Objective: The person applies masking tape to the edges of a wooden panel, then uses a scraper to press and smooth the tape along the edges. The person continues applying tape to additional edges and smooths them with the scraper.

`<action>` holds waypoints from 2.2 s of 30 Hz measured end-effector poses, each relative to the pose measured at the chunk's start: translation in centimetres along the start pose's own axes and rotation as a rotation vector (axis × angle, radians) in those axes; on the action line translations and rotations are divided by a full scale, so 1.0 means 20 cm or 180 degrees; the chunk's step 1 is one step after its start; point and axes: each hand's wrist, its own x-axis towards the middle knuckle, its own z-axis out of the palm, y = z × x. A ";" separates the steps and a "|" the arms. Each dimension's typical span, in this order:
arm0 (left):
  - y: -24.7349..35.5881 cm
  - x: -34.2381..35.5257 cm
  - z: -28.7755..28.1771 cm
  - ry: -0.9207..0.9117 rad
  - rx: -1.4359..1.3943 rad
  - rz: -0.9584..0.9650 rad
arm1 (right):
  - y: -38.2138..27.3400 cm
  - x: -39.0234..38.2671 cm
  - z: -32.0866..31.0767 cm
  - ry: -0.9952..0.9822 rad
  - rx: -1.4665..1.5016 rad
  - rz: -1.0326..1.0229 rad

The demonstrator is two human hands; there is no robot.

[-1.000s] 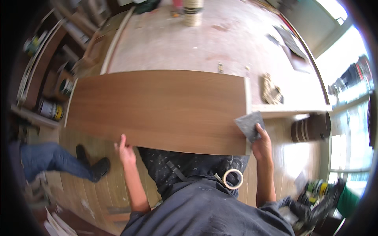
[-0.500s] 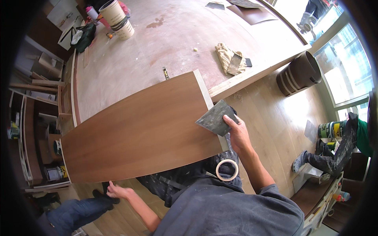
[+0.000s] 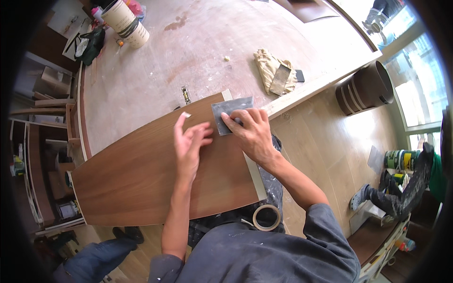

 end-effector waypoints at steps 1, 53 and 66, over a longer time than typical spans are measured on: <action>-0.08 0.09 0.04 0.0019 0.0003 0.0088 | 0.02 0.01 0.05 -0.0051 0.0019 -0.0045; -0.11 0.56 0.04 -0.0392 0.2769 0.2167 | 0.17 0.16 0.18 -0.1088 0.0441 0.0212; -0.14 0.49 0.09 -0.0401 0.2841 0.1971 | 0.25 0.30 0.00 -0.2021 0.0886 -0.0192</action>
